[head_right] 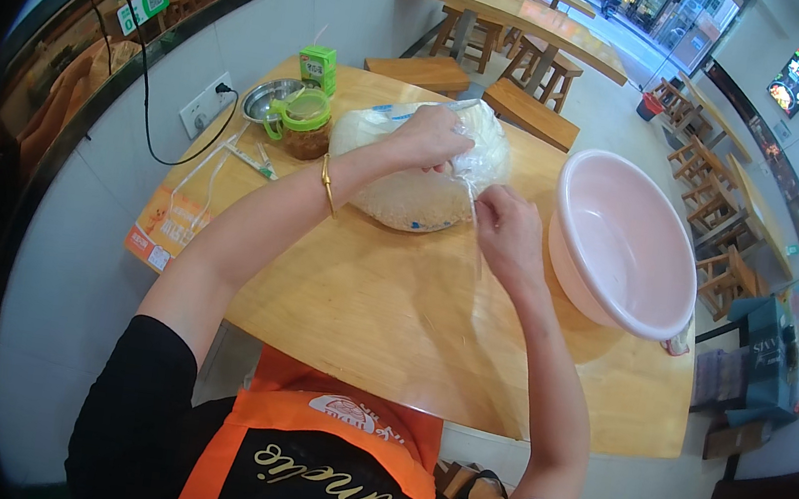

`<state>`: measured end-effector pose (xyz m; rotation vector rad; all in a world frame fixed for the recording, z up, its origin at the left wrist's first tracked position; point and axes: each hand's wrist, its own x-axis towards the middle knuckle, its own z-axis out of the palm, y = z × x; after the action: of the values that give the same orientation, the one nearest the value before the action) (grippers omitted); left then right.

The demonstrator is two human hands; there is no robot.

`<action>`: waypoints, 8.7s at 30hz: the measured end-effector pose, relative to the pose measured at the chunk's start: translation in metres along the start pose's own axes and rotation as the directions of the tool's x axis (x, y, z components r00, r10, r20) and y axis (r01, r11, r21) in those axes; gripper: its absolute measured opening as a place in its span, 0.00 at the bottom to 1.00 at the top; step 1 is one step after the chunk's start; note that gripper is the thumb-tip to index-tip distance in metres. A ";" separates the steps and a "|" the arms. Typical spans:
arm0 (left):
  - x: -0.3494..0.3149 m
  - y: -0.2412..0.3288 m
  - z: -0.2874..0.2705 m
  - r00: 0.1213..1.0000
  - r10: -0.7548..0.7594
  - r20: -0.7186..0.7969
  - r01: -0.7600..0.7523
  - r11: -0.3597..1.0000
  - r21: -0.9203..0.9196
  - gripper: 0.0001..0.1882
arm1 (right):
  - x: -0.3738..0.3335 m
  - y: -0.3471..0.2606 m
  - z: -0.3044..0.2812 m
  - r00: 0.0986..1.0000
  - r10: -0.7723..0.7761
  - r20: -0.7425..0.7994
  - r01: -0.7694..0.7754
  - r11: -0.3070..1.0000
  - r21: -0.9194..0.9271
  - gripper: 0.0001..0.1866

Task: The person opens a plastic bag on a wooden table and removes several bundles of enoki mushrooms. They place the mushrooms into a pink bowl and then pick up one bundle to separate the stems with their fingers.

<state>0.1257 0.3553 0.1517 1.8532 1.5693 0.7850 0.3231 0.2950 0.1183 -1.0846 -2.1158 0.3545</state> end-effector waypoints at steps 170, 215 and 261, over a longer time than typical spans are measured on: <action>-0.102 -0.024 0.053 0.795 0.469 -0.385 -0.448 0.882 0.147 0.16 | 0.023 0.003 -0.003 0.990 -0.127 -0.061 0.112 0.972 -0.209 0.09; -0.071 -0.037 0.023 0.960 0.196 0.201 0.046 0.598 -0.800 0.20 | -0.051 -0.092 -0.010 0.700 0.072 0.710 -0.238 0.962 0.137 0.08; -0.241 -0.076 -0.224 0.988 -0.048 -0.149 0.034 0.995 -0.093 0.14 | 0.031 -0.098 0.017 0.739 -0.105 0.665 -0.515 0.547 0.660 0.14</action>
<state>-0.1240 0.1406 0.2263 1.7258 1.6310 0.9809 0.2410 0.2618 0.1726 -0.6553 -1.8880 1.8998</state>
